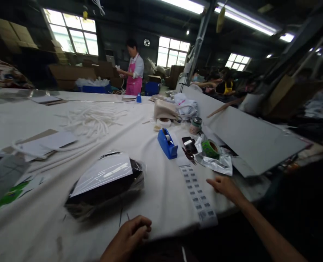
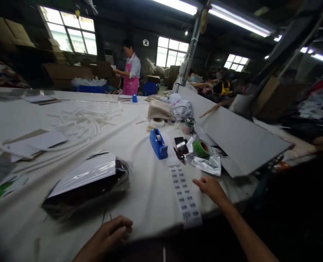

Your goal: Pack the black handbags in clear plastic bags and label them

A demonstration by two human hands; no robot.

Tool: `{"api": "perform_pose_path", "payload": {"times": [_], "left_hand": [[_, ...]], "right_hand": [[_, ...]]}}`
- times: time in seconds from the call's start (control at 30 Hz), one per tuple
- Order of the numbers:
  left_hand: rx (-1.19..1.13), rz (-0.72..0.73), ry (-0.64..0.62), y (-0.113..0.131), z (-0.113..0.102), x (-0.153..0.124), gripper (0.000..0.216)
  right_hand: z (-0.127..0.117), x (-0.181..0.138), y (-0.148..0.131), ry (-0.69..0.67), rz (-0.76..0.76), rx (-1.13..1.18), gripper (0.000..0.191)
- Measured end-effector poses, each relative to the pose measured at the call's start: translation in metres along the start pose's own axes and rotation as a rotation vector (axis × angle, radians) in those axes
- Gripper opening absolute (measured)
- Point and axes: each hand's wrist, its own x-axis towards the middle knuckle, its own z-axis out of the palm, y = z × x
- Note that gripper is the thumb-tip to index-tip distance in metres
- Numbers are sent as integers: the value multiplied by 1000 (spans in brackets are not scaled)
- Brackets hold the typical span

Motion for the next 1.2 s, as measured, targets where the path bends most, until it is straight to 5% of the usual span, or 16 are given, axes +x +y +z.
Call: {"api": "perform_pose_path", "payload": {"times": [0.13,0.33,0.53,0.73,0.97,1.07,1.2], "left_hand": [[208,10,-75,18,24,11,33],[332,38,-154,38,52,26,29],[213,49,-185,31,76,53,38],[-305,-127,-203,38,118,93,70],[-631,-96,-166,40,164,115,44],[-546,-82,-110,38,163,116,36],[-417,5,-124,37,155,118,34]], "right_hand": [[30,-30,55,-341,262,93,43],[42,-64,78,-204,144,171,37],[70,-95,54,-101,227,924,40],[59,-102,6,-159,217,1174,47],[49,-101,0,-145,75,920,44],[36,-98,4,21,-18,617,36],[22,-89,1,252,-379,312,27]]}}
